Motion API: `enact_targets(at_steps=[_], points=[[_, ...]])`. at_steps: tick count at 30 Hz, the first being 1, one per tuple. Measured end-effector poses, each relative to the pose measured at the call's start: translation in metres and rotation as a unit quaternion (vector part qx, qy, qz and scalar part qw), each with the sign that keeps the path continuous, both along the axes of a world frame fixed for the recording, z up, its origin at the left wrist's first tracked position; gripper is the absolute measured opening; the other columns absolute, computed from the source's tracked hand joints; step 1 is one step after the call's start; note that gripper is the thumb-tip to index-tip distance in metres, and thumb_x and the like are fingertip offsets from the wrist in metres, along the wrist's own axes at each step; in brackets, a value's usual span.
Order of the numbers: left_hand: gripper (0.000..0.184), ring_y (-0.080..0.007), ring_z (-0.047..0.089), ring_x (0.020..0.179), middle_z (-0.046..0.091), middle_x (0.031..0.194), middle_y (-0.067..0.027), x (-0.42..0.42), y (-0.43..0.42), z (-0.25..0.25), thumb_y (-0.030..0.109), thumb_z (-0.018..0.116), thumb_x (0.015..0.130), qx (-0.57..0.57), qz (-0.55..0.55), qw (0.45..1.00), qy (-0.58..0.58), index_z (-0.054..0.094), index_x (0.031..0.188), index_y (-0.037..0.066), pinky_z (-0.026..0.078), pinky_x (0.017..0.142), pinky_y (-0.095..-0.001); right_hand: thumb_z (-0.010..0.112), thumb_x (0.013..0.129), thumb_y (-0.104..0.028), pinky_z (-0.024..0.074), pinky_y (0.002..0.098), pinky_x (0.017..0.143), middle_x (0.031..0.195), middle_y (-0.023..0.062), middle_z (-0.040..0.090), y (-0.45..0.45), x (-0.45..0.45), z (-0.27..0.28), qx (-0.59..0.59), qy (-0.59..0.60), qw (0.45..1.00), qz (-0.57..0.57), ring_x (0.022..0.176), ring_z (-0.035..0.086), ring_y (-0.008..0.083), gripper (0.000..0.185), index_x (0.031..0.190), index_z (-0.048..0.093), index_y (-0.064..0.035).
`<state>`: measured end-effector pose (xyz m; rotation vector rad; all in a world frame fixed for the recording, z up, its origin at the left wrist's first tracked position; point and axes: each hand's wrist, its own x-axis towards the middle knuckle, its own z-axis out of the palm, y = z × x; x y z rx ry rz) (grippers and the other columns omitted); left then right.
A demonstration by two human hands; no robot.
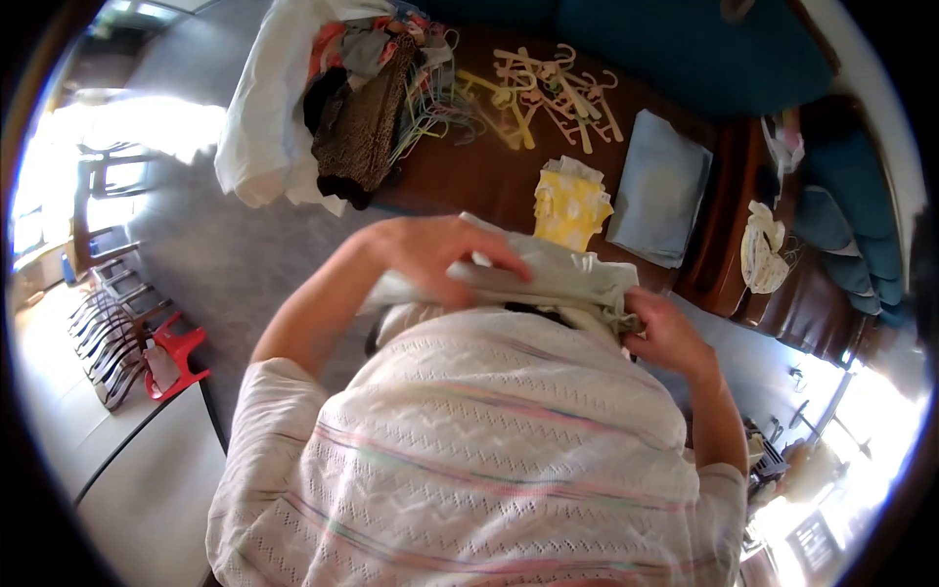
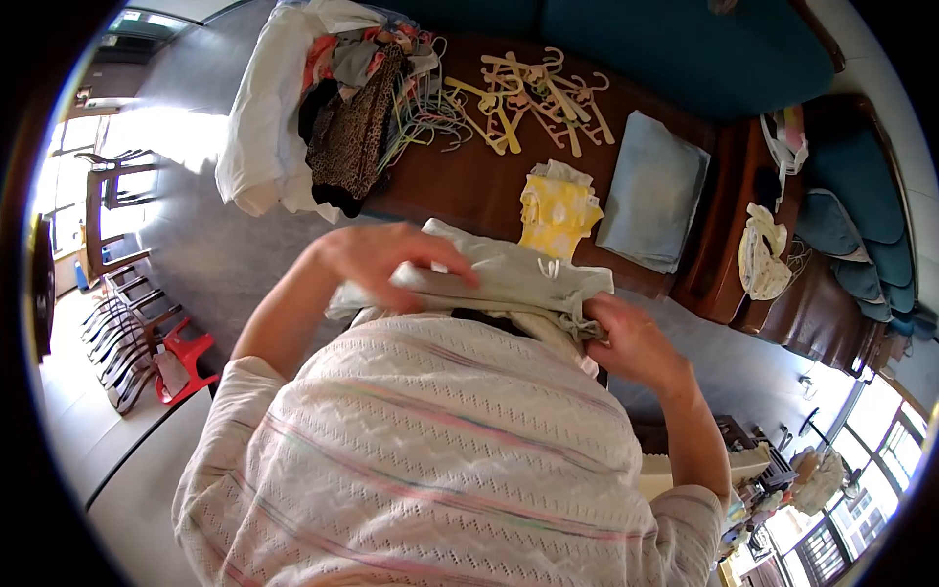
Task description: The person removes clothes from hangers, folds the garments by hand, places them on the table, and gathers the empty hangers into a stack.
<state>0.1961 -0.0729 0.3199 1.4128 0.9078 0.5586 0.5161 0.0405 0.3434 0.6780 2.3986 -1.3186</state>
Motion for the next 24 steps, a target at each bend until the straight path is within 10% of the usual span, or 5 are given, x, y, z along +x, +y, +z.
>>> enact_targets(at_steps=[7, 13, 18, 22, 24], points=[[0.060, -0.0261, 0.062, 0.081, 0.064, 0.085, -0.0130, 0.073, 0.045, -0.016, 0.041, 0.071, 0.065, 0.088, -0.045, 0.981, 0.168, 0.056, 0.111, 0.005, 0.047, 0.073, -0.0342, 0.055, 0.067, -0.001, 0.0459, 0.0288, 0.076, 0.097, 0.0100, 0.061, 0.019, -0.001, 0.014, -0.153, -0.092, 0.981, -0.071, 0.088, 0.059, 0.0188, 0.040, 0.107, 0.055, 0.0001], [0.052, -0.0185, 0.060, 0.086, 0.064, 0.092, -0.0099, 0.062, 0.066, 0.000, 0.030, 0.072, 0.070, -0.105, -0.111, 0.986, 0.068, 0.055, 0.111, 0.003, 0.046, 0.078, -0.0284, 0.057, 0.073, -0.010, 0.0499, 0.0268, 0.079, 0.101, 0.0090, 0.062, 0.106, -0.076, 0.051, -0.409, 0.051, 0.911, -0.023, 0.089, 0.060, 0.0133, 0.057, 0.127, 0.042, -0.0003], [0.043, -0.0185, 0.052, 0.106, 0.055, 0.117, -0.0065, 0.043, 0.058, -0.014, 0.009, 0.062, 0.082, -0.210, 0.126, 0.937, -0.250, 0.048, 0.122, 0.003, 0.040, 0.094, -0.0310, 0.050, 0.084, -0.045, 0.0401, 0.0370, 0.094, 0.123, 0.0120, 0.049, 0.063, -0.096, -0.028, -0.570, 0.336, 0.673, -0.331, 0.111, 0.048, 0.0231, 0.063, 0.131, 0.038, -0.0055], [0.048, -0.0216, 0.052, 0.109, 0.053, 0.120, -0.0111, 0.017, 0.061, -0.029, 0.021, 0.059, 0.086, -0.319, 0.248, 0.813, -0.419, 0.043, 0.126, 0.001, 0.041, 0.095, -0.0360, 0.038, 0.086, -0.060, 0.0323, 0.0411, 0.102, 0.133, 0.0117, 0.041, 0.035, -0.103, -0.082, -0.567, 0.278, 0.657, -0.413, 0.123, 0.039, 0.0273, 0.072, 0.134, 0.034, -0.0070], [0.048, -0.0220, 0.052, 0.109, 0.052, 0.120, -0.0113, 0.001, 0.065, -0.037, 0.024, 0.059, 0.086, -0.358, 0.290, 0.788, -0.407, 0.043, 0.125, 0.001, 0.042, 0.094, -0.0363, 0.036, 0.084, -0.064, 0.0286, 0.0419, 0.105, 0.135, 0.0122, 0.040, 0.052, -0.098, -0.092, -0.674, 0.256, 0.558, -0.412, 0.124, 0.038, 0.0280, 0.076, 0.134, 0.034, -0.0061]])
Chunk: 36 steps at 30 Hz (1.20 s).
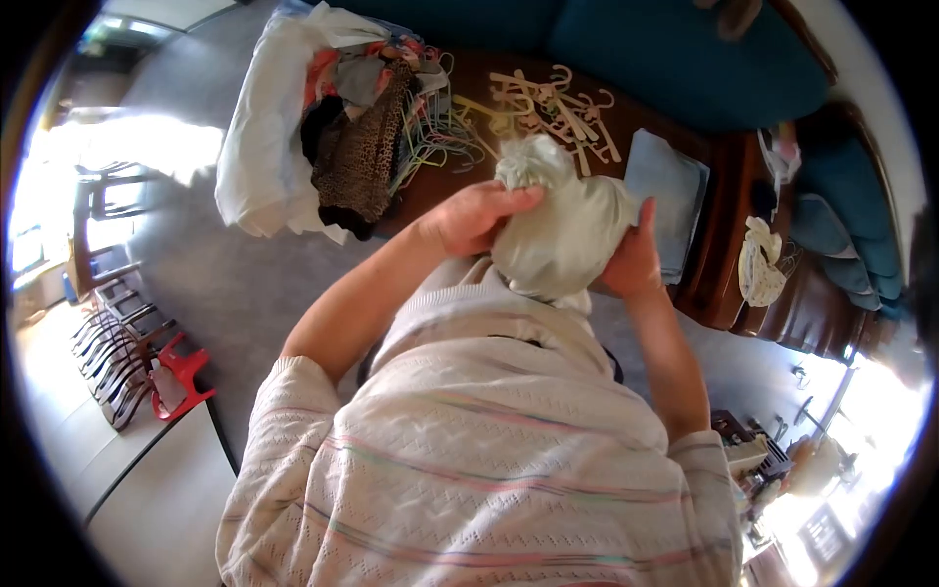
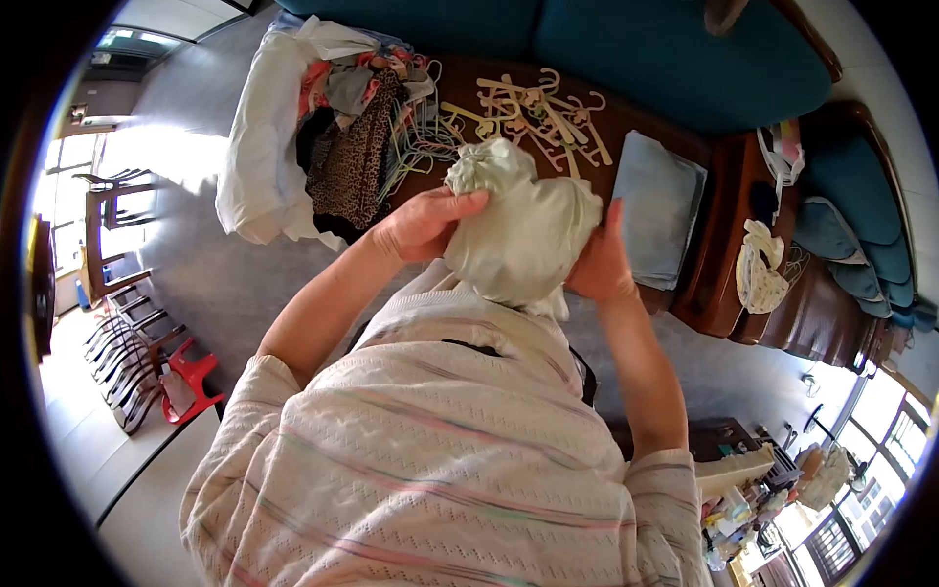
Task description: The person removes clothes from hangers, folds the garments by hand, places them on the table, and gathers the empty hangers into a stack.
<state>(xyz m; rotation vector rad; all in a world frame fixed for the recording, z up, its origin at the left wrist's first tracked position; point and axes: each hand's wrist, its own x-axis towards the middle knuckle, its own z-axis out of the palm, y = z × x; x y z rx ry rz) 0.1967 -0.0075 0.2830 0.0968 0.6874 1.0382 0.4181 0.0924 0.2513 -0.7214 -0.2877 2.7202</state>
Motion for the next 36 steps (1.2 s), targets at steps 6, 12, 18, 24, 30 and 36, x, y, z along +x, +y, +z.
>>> enact_targets(at_steps=[6, 12, 18, 24, 30, 36], points=[[0.038, -0.0158, 0.061, 0.079, 0.064, 0.088, -0.0092, -0.032, 0.018, -0.003, 0.030, 0.064, 0.081, -0.003, 0.029, 0.981, 0.194, 0.061, 0.099, -0.004, 0.048, 0.067, -0.0259, 0.050, 0.091, -0.029, 0.0439, 0.0353, 0.091, 0.117, 0.0093, 0.055, 0.016, -0.010, 0.022, 0.178, -0.127, 0.975, 0.026, 0.107, 0.054, 0.0203, 0.041, 0.121, 0.048, -0.0011], [0.026, -0.0105, 0.056, 0.070, 0.063, 0.082, -0.0049, -0.057, -0.009, 0.016, 0.022, 0.062, 0.081, -0.039, 0.043, 0.954, 0.295, 0.063, 0.092, -0.002, 0.044, 0.063, -0.0240, 0.054, 0.088, -0.012, 0.0473, 0.0279, 0.081, 0.105, 0.0059, 0.061, 0.009, -0.031, 0.050, 0.219, -0.167, 0.961, 0.030, 0.094, 0.059, 0.0143, 0.025, 0.111, 0.056, -0.0021], [0.025, -0.0086, 0.058, 0.073, 0.063, 0.082, -0.0013, -0.063, -0.056, 0.019, 0.026, 0.062, 0.084, -0.097, 0.016, 0.976, 0.193, 0.062, 0.095, 0.003, 0.047, 0.068, -0.0236, 0.058, 0.086, -0.013, 0.0463, 0.0256, 0.077, 0.097, 0.0046, 0.063, -0.029, -0.015, 0.063, 0.223, -0.290, 0.915, 0.172, 0.091, 0.058, 0.0108, 0.024, 0.108, 0.059, -0.0040], [0.023, -0.0025, 0.050, 0.066, 0.059, 0.079, 0.0046, -0.065, -0.063, 0.001, 0.025, 0.057, 0.088, -0.096, -0.032, 0.981, 0.163, 0.061, 0.100, 0.005, 0.040, 0.059, -0.0200, 0.068, 0.075, -0.004, 0.0450, 0.0284, 0.081, 0.101, 0.0054, 0.063, -0.061, -0.024, 0.098, 0.357, -0.089, 0.912, 0.182, 0.094, 0.056, 0.0109, 0.033, 0.107, 0.060, -0.0026], [0.031, -0.0073, 0.053, 0.076, 0.060, 0.088, -0.0007, -0.038, -0.053, -0.009, 0.020, 0.056, 0.087, -0.027, -0.061, 0.991, 0.116, 0.057, 0.110, 0.000, 0.043, 0.067, -0.0220, 0.075, 0.061, -0.010, 0.0427, 0.0333, 0.086, 0.102, 0.0099, 0.061, -0.041, -0.019, 0.095, 0.456, -0.058, 0.847, 0.267, 0.098, 0.058, 0.0235, 0.038, 0.096, 0.061, -0.0029], [0.042, -0.0122, 0.056, 0.087, 0.062, 0.099, -0.0072, -0.017, -0.064, -0.009, 0.025, 0.059, 0.083, -0.032, -0.065, 0.981, 0.182, 0.055, 0.113, -0.004, 0.044, 0.079, -0.0239, 0.073, 0.061, -0.007, 0.0426, 0.0328, 0.085, 0.103, 0.0097, 0.061, -0.029, -0.012, 0.116, 0.533, -0.028, 0.813, 0.231, 0.097, 0.057, 0.0219, 0.031, 0.090, 0.063, -0.0033]])
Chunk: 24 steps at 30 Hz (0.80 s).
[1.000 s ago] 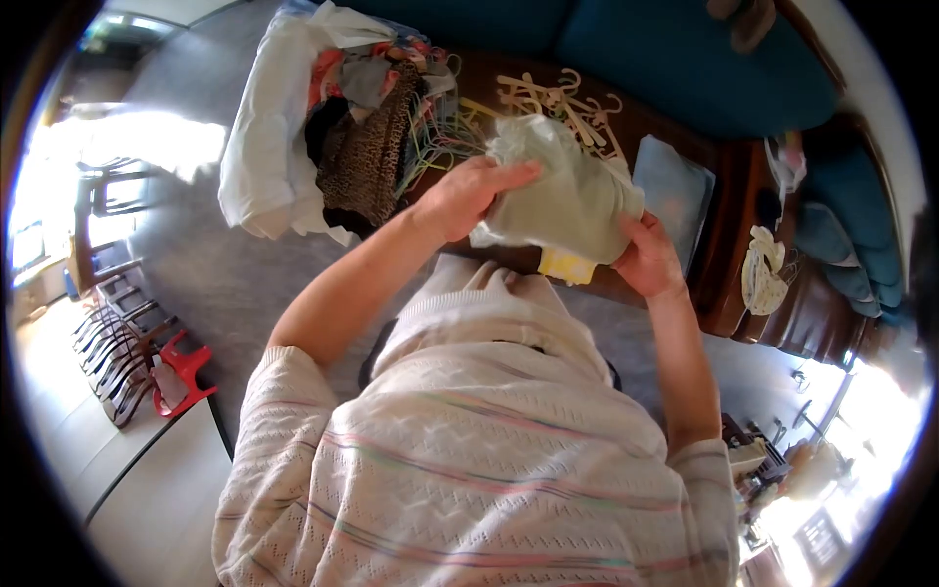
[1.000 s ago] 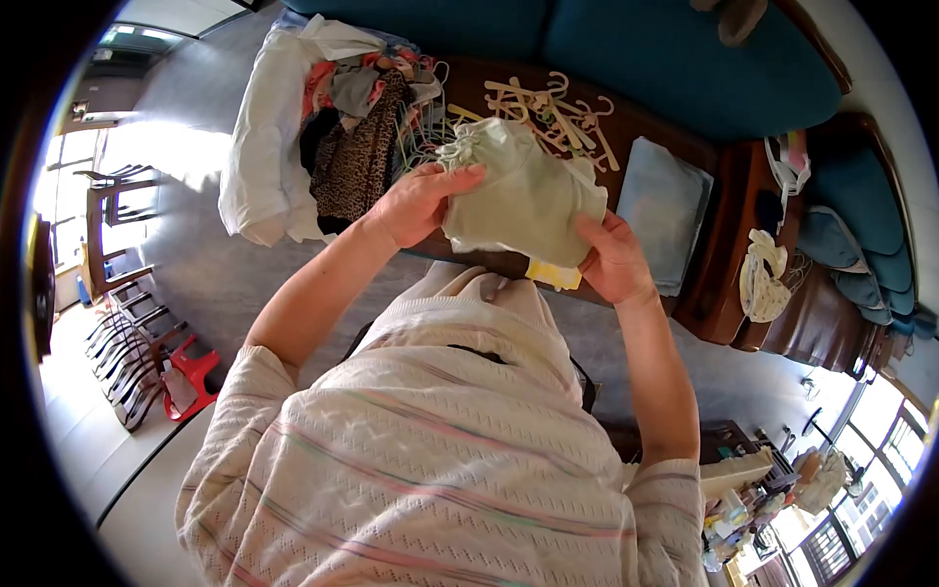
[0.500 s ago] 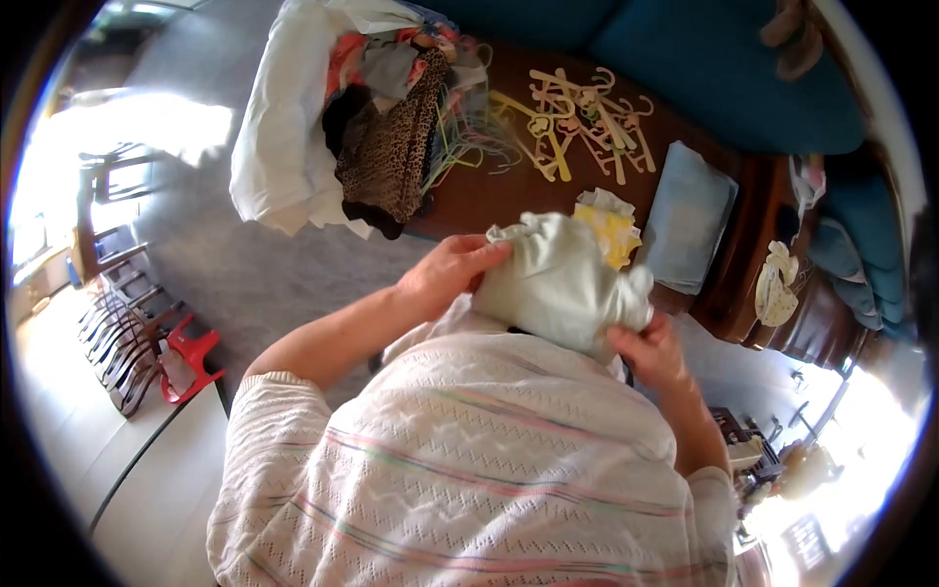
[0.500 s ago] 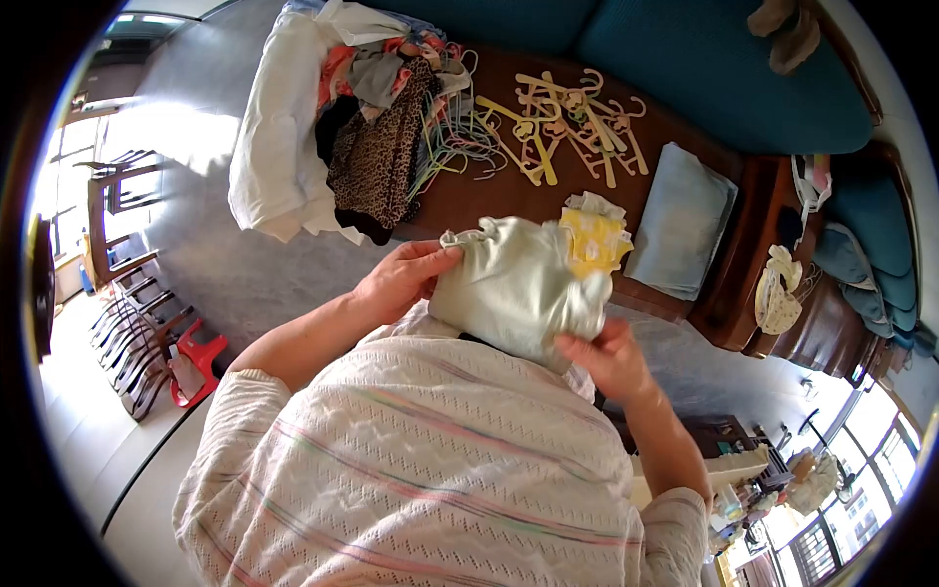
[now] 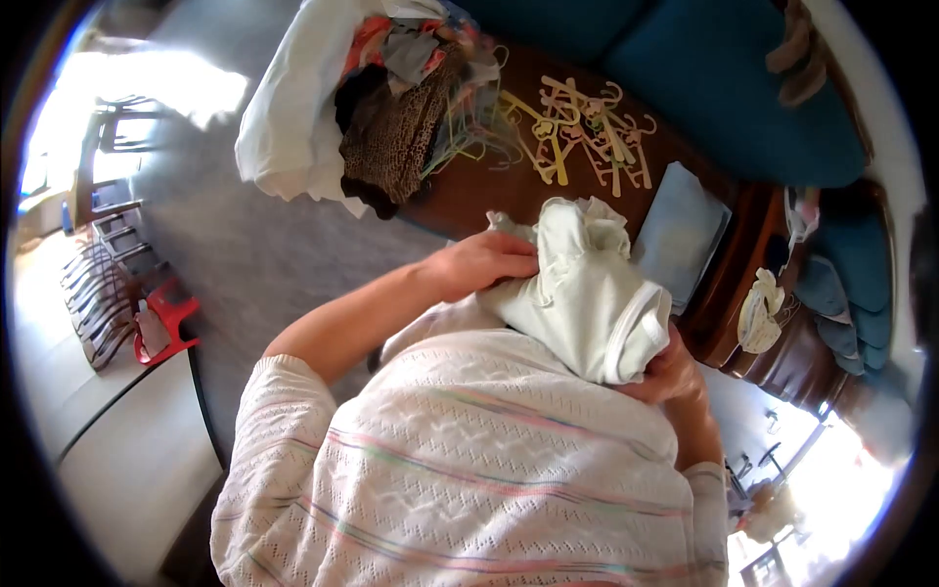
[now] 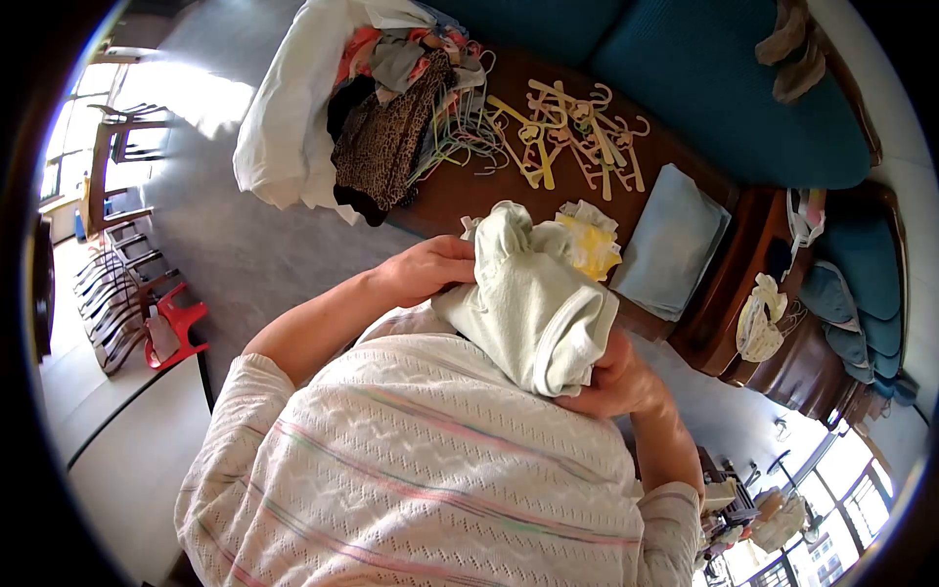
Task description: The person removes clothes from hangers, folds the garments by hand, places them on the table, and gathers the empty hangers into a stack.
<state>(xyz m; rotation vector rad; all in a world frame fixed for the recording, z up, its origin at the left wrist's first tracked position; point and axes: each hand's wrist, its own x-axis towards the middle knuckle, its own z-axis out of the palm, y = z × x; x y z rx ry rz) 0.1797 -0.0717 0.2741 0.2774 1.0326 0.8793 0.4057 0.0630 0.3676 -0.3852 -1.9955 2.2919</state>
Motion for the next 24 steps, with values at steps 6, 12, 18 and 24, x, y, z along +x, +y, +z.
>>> enact_targets(at_steps=[6, 12, 18, 24], points=[[0.035, -0.0080, 0.053, 0.070, 0.060, 0.080, -0.0033, 0.013, -0.020, 0.003, 0.025, 0.057, 0.084, 0.022, 0.033, 0.999, 0.036, 0.059, 0.108, 0.000, 0.042, 0.063, -0.0223, 0.062, 0.069, 0.004, 0.0417, 0.0308, 0.090, 0.105, 0.0085, 0.061, -0.002, 0.030, -0.036, -0.250, -0.065, 0.956, -0.140, 0.101, 0.055, 0.0190, 0.032, 0.101, 0.062, -0.0009], [0.043, -0.0058, 0.045, 0.050, 0.057, 0.071, -0.0021, 0.019, -0.032, 0.039, 0.019, 0.057, 0.085, -0.070, 0.075, 0.986, 0.131, 0.046, 0.123, 0.001, 0.035, 0.044, -0.0218, 0.053, 0.086, -0.007, 0.0436, 0.0322, 0.090, 0.114, 0.0103, 0.055, -0.011, 0.019, -0.043, -0.328, -0.158, 0.914, -0.181, 0.103, 0.054, 0.0177, 0.041, 0.124, 0.042, 0.0012], [0.061, -0.0068, 0.050, 0.054, 0.057, 0.072, -0.0028, 0.028, -0.045, 0.045, 0.010, 0.060, 0.083, -0.059, 0.164, 0.973, 0.152, 0.029, 0.136, 0.007, 0.039, 0.045, -0.0197, 0.059, 0.083, -0.003, 0.0440, 0.0222, 0.078, 0.099, 0.0053, 0.058, -0.006, 0.019, -0.031, -0.156, -0.200, 0.955, -0.153, 0.086, 0.054, 0.0092, 0.053, 0.129, 0.034, 0.0017], [0.068, -0.0070, 0.052, 0.057, 0.058, 0.072, -0.0040, 0.029, -0.050, 0.049, 0.003, 0.063, 0.079, -0.063, 0.175, 0.962, 0.202, 0.028, 0.137, 0.010, 0.043, 0.051, -0.0215, 0.063, 0.080, -0.004, 0.0381, 0.0165, 0.059, 0.080, -0.0009, 0.053, -0.006, 0.028, -0.040, -0.032, -0.249, 0.958, -0.141, 0.066, 0.045, 0.0027, 0.049, 0.124, 0.041, 0.0015]])
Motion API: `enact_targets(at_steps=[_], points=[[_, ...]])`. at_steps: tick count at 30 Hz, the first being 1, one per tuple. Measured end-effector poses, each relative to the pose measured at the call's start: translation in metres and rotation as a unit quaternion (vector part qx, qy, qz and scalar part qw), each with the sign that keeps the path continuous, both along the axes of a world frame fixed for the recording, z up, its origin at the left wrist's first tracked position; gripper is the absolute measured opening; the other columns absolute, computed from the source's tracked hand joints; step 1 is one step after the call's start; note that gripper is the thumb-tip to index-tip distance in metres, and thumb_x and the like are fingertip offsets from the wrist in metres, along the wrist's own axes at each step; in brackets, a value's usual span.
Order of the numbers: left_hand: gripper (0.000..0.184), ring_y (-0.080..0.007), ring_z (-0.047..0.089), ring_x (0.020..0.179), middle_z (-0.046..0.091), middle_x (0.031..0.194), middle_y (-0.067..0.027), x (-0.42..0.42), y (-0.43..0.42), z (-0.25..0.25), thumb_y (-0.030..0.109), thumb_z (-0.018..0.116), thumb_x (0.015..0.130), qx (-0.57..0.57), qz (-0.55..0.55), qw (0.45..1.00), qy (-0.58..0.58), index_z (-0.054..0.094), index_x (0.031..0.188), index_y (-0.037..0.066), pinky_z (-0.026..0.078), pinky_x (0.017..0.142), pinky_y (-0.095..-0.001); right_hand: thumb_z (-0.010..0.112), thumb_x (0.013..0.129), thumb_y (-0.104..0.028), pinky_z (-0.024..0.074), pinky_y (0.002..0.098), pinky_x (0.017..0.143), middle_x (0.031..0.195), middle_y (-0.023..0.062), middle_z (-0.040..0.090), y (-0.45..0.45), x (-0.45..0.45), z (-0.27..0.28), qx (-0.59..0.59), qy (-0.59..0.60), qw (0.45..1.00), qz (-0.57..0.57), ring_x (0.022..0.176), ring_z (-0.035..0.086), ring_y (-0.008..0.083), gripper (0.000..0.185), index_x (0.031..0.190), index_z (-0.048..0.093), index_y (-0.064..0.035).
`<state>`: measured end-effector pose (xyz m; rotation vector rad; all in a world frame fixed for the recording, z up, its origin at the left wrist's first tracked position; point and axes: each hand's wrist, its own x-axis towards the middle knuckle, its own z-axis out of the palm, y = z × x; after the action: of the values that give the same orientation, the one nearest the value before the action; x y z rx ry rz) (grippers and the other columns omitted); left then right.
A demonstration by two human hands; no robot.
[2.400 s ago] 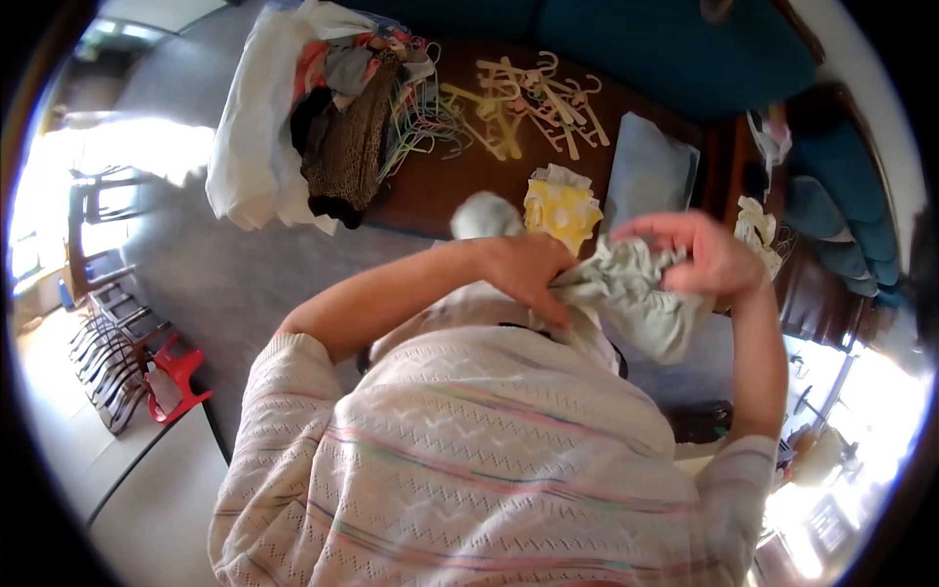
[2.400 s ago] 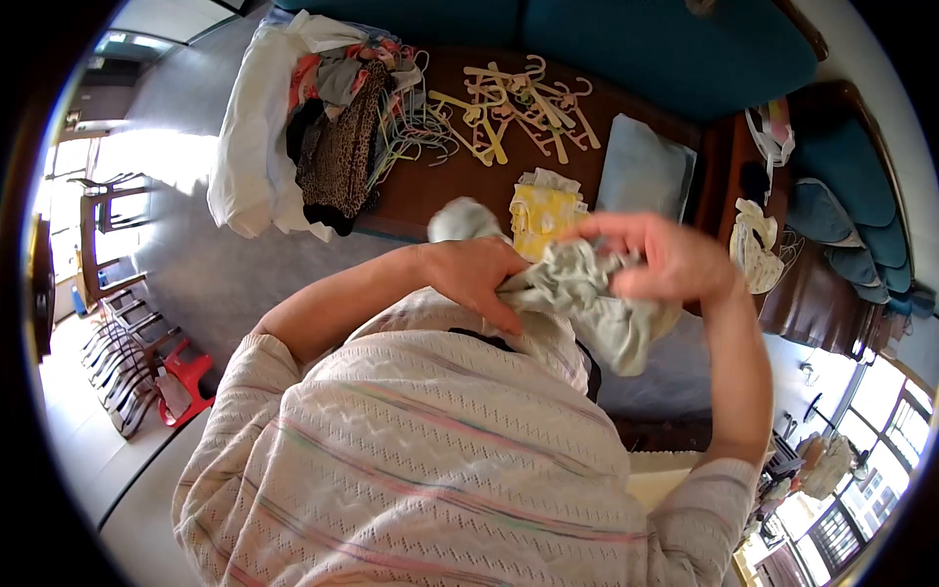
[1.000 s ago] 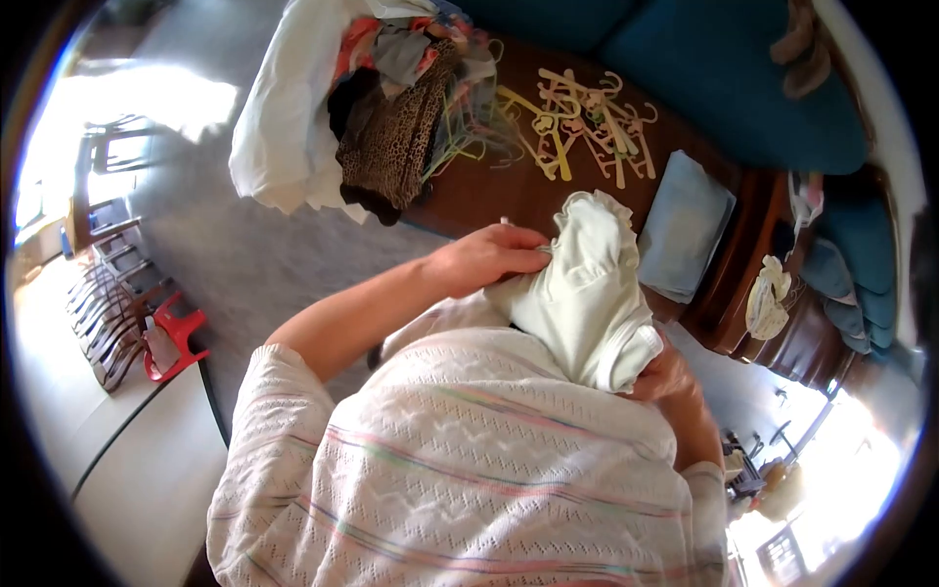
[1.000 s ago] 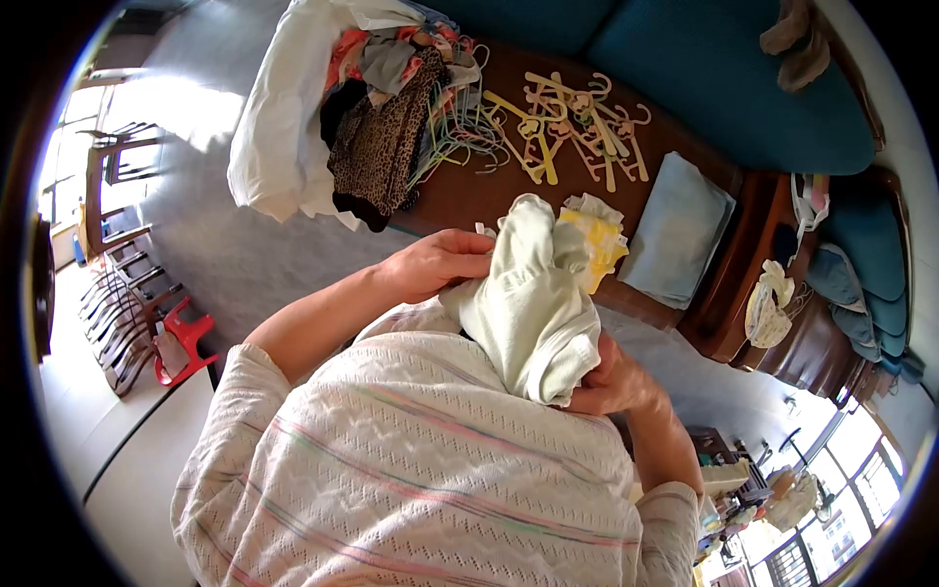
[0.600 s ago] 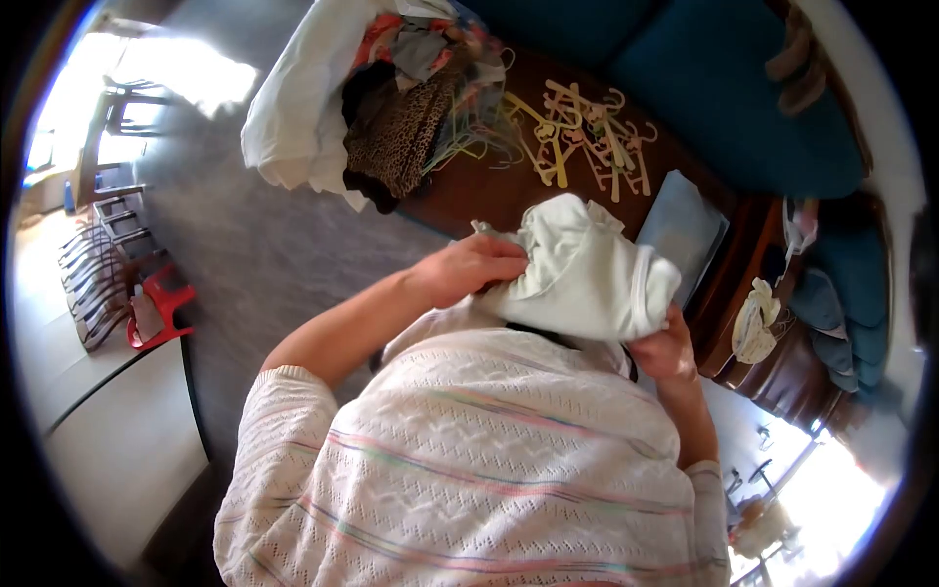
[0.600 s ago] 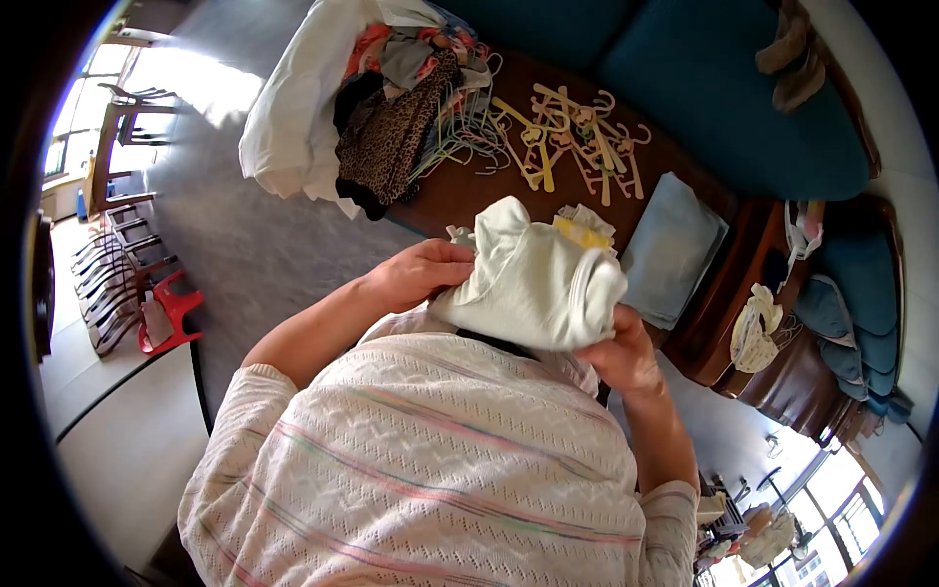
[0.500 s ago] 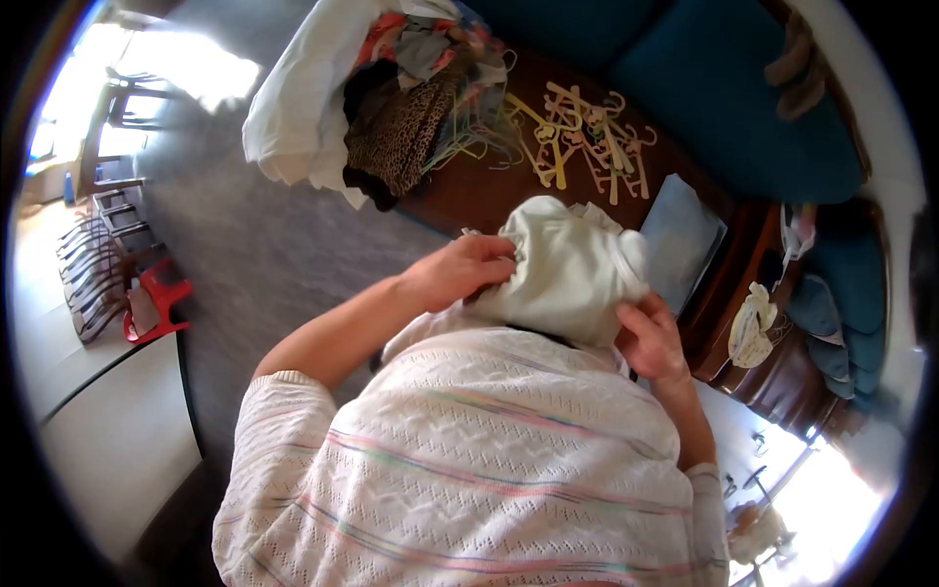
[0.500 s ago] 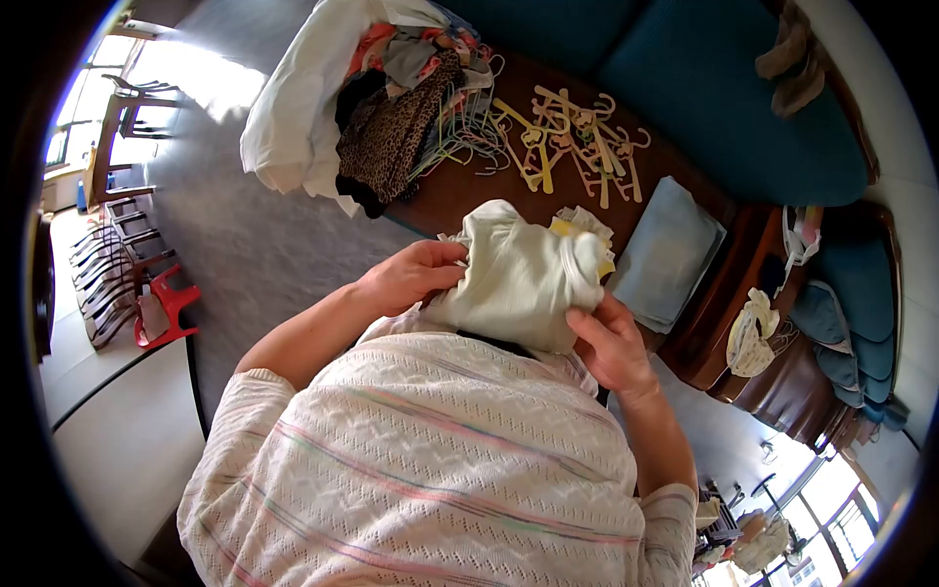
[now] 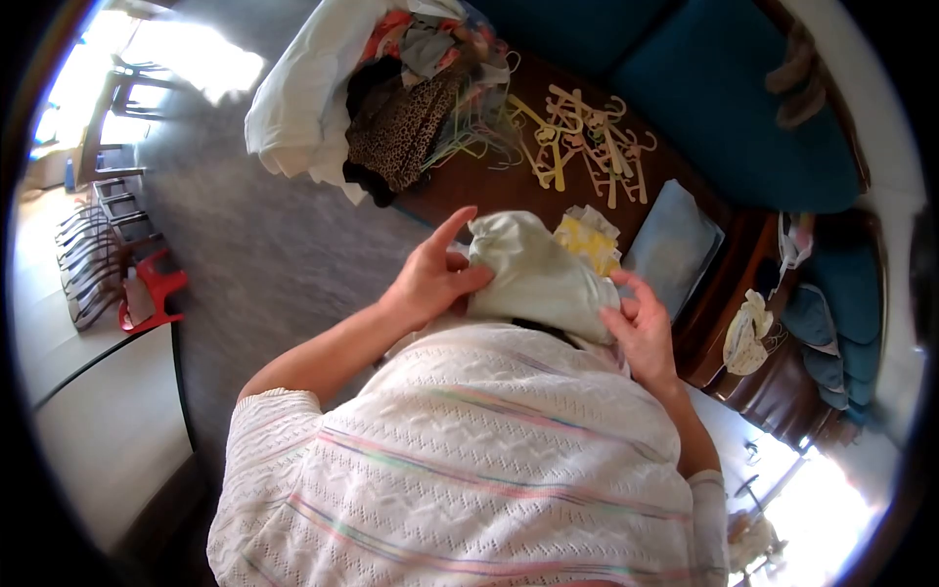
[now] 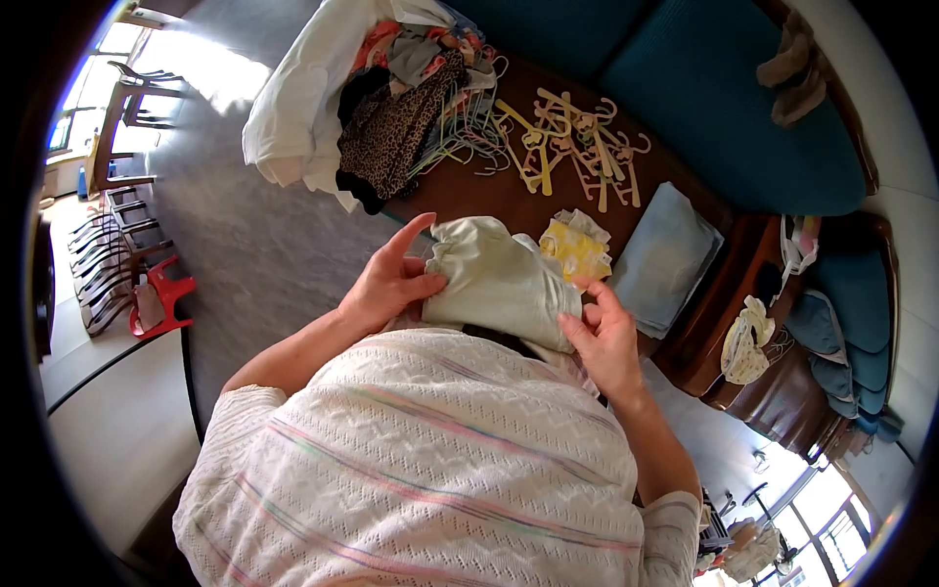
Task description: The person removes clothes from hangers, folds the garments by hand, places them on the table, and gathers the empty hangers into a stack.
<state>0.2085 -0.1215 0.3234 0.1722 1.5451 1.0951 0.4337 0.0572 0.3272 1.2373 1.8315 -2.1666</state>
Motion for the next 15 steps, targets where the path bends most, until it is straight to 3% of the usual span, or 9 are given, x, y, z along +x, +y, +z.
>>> enact_targets(at_steps=[2, 5, 8, 11, 15], points=[[0.062, -0.0063, 0.052, 0.058, 0.057, 0.072, -0.0028, -0.003, 0.000, 0.005, 0.003, 0.062, 0.079, 0.006, -0.042, 0.999, 0.018, 0.035, 0.134, 0.010, 0.044, 0.053, -0.0210, 0.065, 0.078, -0.004, 0.0377, 0.0172, 0.058, 0.079, -0.0022, 0.050, -0.002, 0.000, 0.002, -0.034, 0.025, 0.999, 0.019, 0.065, 0.043, 0.0028, 0.045, 0.119, 0.048, -0.0014], [0.048, -0.0073, 0.053, 0.058, 0.058, 0.073, -0.0026, -0.017, -0.001, 0.002, 0.005, 0.063, 0.077, 0.110, -0.254, 0.958, 0.071, 0.051, 0.123, 0.009, 0.045, 0.054, -0.0230, 0.067, 0.073, -0.002, 0.0383, 0.0177, 0.061, 0.084, -0.0016, 0.049, 0.007, -0.006, 0.025, 0.074, -0.017, 0.976, 0.204, 0.069, 0.044, 0.0040, 0.040, 0.112, 0.056, -0.0063], [0.041, -0.0114, 0.055, 0.059, 0.061, 0.077, -0.0047, -0.017, 0.011, 0.014, 0.007, 0.066, 0.069, 0.127, -0.315, 0.925, 0.172, 0.061, 0.110, 0.009, 0.047, 0.057, -0.0261, 0.067, 0.071, -0.005, 0.0416, 0.0211, 0.068, 0.095, 0.0017, 0.053, 0.008, -0.010, 0.024, 0.078, -0.012, 0.972, 0.222, 0.079, 0.051, 0.0095, 0.042, 0.112, 0.057, -0.0099], [0.046, -0.0177, 0.058, 0.063, 0.063, 0.081, -0.0092, -0.016, 0.015, 0.010, 0.006, 0.065, 0.063, 0.100, -0.350, 0.904, 0.225, 0.061, 0.109, 0.009, 0.048, 0.061, -0.0294, 0.065, 0.071, -0.003, 0.0416, 0.0216, 0.075, 0.101, 0.0053, 0.055, 0.008, -0.015, 0.022, 0.143, -0.016, 0.954, 0.263, 0.087, 0.054, 0.0131, 0.041, 0.111, 0.057, -0.0052], [0.039, -0.0237, 0.061, 0.066, 0.063, 0.082, -0.0121, -0.011, 0.015, 0.004, 0.005, 0.059, 0.064, 0.107, -0.344, 0.874, 0.327, 0.062, 0.102, 0.008, 0.049, 0.062, -0.0328, 0.060, 0.072, -0.007, 0.0440, 0.0269, 0.078, 0.103, 0.0116, 0.058, 0.013, -0.024, 0.027, 0.205, -0.035, 0.925, 0.318, 0.090, 0.057, 0.0213, 0.038, 0.110, 0.056, -0.0036]])
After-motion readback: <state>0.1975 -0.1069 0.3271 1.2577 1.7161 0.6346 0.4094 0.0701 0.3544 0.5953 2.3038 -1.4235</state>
